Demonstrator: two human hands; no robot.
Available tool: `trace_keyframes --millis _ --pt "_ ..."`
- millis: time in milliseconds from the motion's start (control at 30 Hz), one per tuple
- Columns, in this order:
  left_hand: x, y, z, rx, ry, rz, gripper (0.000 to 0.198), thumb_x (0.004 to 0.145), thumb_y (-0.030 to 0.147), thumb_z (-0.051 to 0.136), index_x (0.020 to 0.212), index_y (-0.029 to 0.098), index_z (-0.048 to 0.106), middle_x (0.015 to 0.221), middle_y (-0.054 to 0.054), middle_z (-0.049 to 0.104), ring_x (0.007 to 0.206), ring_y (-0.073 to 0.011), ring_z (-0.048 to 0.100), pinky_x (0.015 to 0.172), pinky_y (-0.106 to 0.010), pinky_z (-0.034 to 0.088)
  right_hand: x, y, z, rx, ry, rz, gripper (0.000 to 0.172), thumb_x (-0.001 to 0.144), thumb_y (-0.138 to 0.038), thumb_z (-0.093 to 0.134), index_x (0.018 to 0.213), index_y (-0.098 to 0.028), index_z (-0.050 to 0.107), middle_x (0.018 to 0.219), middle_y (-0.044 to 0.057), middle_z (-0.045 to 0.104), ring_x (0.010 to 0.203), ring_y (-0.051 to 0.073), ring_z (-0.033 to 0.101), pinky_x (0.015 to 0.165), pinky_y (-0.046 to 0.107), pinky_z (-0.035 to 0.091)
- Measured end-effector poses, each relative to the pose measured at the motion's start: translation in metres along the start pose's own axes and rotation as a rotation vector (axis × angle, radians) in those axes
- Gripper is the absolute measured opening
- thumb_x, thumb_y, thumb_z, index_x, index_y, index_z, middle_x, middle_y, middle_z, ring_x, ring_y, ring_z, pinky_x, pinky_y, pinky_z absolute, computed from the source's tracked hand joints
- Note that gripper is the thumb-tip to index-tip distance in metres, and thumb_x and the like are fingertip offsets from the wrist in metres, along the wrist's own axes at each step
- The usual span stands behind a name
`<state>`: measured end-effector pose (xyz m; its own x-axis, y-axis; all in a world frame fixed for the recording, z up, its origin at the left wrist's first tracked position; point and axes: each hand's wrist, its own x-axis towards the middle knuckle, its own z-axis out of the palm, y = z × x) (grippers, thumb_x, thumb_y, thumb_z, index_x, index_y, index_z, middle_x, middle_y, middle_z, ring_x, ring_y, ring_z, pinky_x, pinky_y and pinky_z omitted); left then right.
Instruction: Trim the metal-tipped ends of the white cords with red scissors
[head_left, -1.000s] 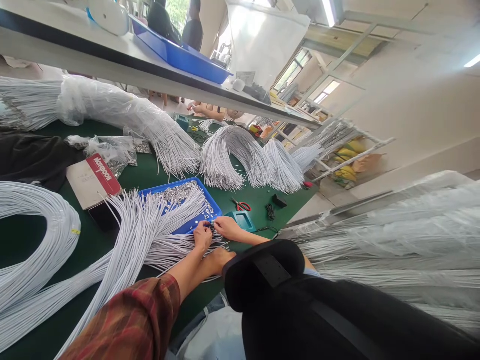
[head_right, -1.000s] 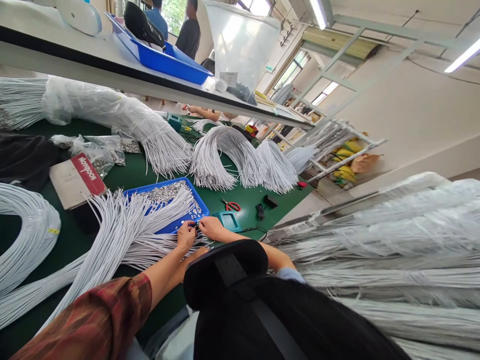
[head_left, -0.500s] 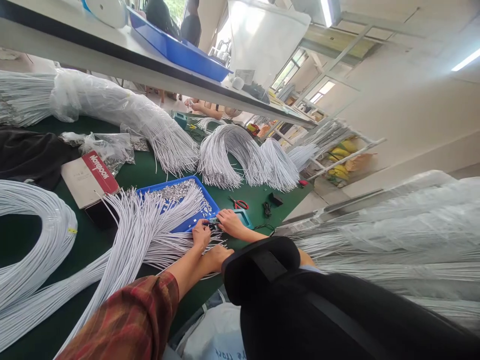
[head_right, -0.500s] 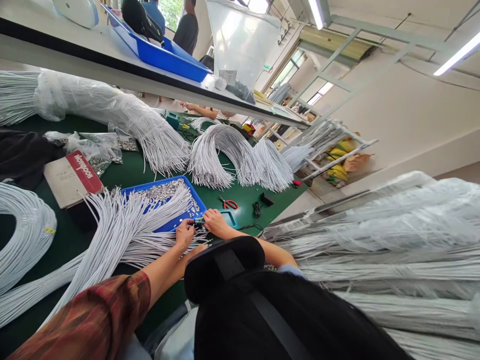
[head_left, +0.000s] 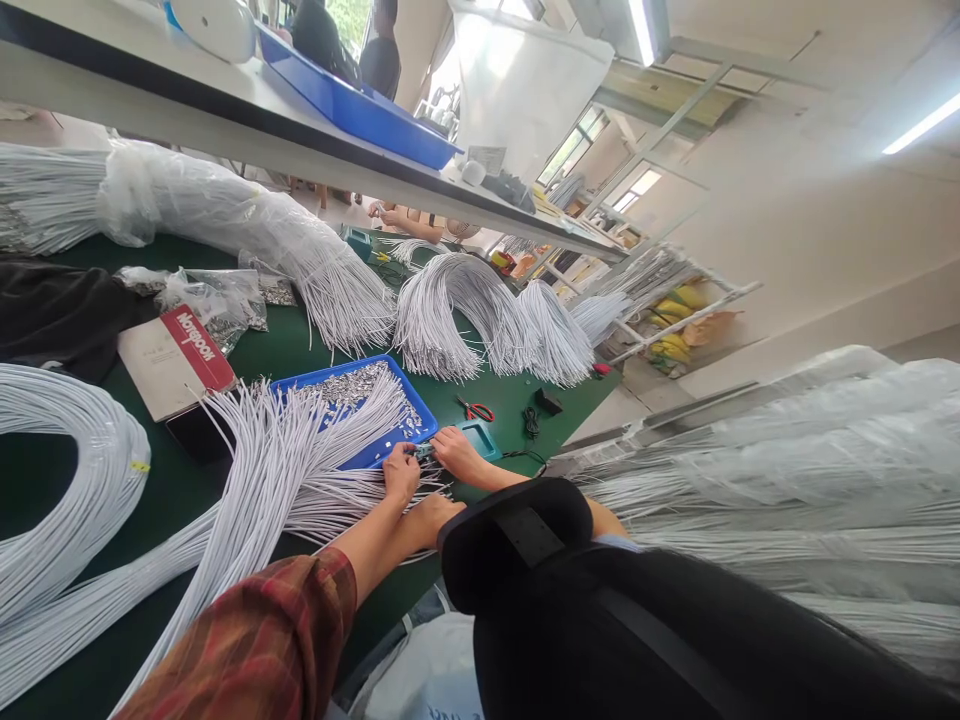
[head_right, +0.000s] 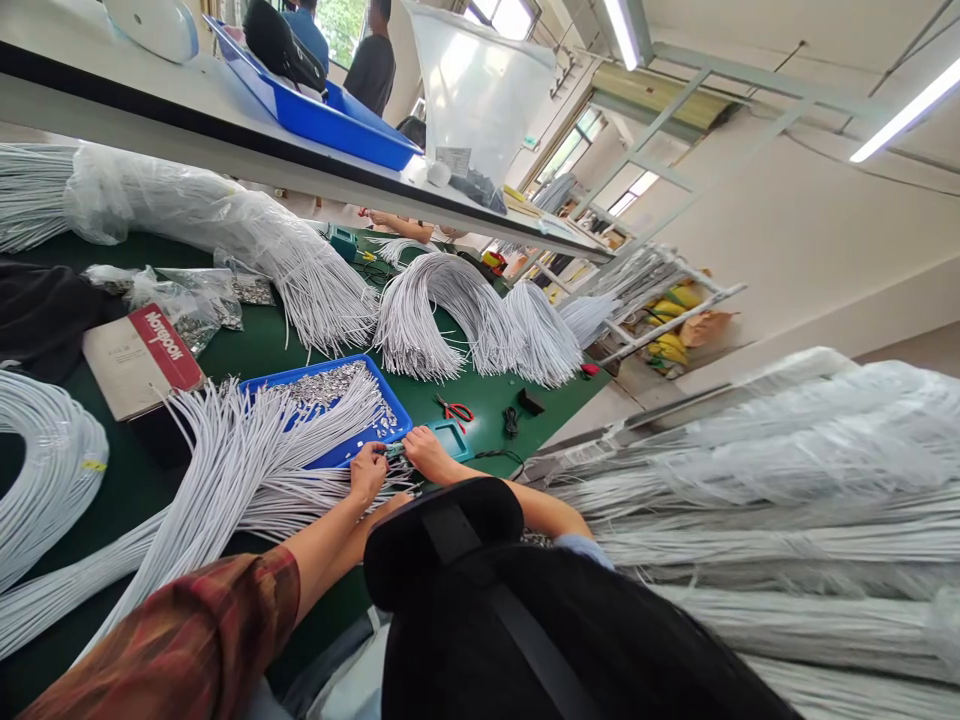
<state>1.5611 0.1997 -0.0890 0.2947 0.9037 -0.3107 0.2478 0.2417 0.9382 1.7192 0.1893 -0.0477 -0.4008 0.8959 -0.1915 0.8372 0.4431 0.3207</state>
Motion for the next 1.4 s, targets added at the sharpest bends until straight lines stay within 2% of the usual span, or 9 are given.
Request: trace_keyframes --millis 200,333,467,567,767,1100,1267,1400 --pt "0.000 -0.002 0.004 0.024 0.018 0.013 0.027 0.086 0.030 0.052 0.108 0.014 0.055 0.106 -0.007 0.059 0.088 -0.0185 0.060 0.077 -0.039 0.050 0.001 -0.002 0.004 0.052 0.027 0.017 0.014 0.086 -0.025 0.052 0.083 -0.013 0.058 0.086 0.003 0.059 0.085 0.017 0.055 0.079 0.036 0.042" --pt "0.000 -0.002 0.004 0.034 0.028 0.016 0.026 0.086 0.030 0.052 0.108 0.014 0.055 0.105 -0.007 0.060 0.088 -0.0184 0.060 0.076 -0.039 0.050 0.000 -0.004 0.000 0.122 0.066 0.019 0.010 0.083 -0.021 0.054 0.082 -0.013 0.059 0.084 0.009 0.060 0.084 0.022 0.053 0.077 0.036 0.039" --pt "-0.001 -0.001 0.004 0.035 0.035 0.013 0.026 0.087 0.029 0.051 0.107 0.014 0.055 0.105 -0.007 0.060 0.088 -0.0183 0.060 0.077 -0.039 0.050 -0.002 0.004 -0.006 0.210 0.116 0.022 0.021 0.082 -0.029 0.055 0.097 -0.015 0.059 0.095 0.011 0.061 0.093 0.025 0.051 0.086 0.040 0.035" --pt "-0.001 -0.001 0.004 0.031 0.036 0.006 0.026 0.086 0.029 0.052 0.108 0.014 0.055 0.106 -0.007 0.059 0.089 -0.0185 0.060 0.077 -0.039 0.050 -0.002 0.017 -0.005 0.273 0.163 0.076 0.027 0.087 -0.029 0.047 0.110 -0.018 0.056 0.106 0.010 0.060 0.101 0.024 0.049 0.092 0.042 0.031" --pt "-0.001 -0.001 0.003 -0.006 0.026 -0.005 0.027 0.086 0.029 0.052 0.108 0.014 0.055 0.106 -0.007 0.059 0.089 -0.0188 0.059 0.077 -0.039 0.050 -0.003 0.031 0.011 0.390 0.229 0.183 0.030 0.092 -0.020 0.033 0.112 -0.017 0.056 0.101 0.010 0.063 0.097 0.022 0.054 0.086 0.038 0.038" --pt "-0.005 0.000 0.000 -0.247 0.019 -0.049 0.025 0.086 0.029 0.052 0.106 0.014 0.055 0.102 -0.007 0.060 0.085 -0.0174 0.060 0.074 -0.037 0.051 -0.012 0.051 0.028 0.593 0.406 0.274 0.021 0.090 -0.030 0.048 0.099 -0.016 0.059 0.102 0.005 0.061 0.092 0.017 0.058 0.084 0.039 0.046" --pt "-0.016 0.021 -0.014 -0.513 0.044 -0.067 0.025 0.085 0.028 0.053 0.105 0.014 0.053 0.076 0.000 0.060 0.055 -0.0095 0.055 0.055 -0.025 0.047 -0.027 0.065 0.028 0.639 0.565 0.400 0.023 0.089 -0.030 0.049 0.108 -0.017 0.056 0.111 0.007 0.057 0.094 0.018 0.057 0.081 0.038 0.049" --pt "-0.030 0.056 -0.041 -0.739 -0.042 -0.050 0.044 0.074 0.029 0.063 0.112 0.013 0.046 0.059 0.005 0.056 0.044 -0.0057 0.048 0.048 -0.018 0.037 -0.052 0.090 0.014 0.626 0.701 0.536 0.025 0.090 -0.030 0.046 0.111 -0.018 0.055 0.115 0.007 0.055 0.095 0.018 0.057 0.081 0.038 0.049"
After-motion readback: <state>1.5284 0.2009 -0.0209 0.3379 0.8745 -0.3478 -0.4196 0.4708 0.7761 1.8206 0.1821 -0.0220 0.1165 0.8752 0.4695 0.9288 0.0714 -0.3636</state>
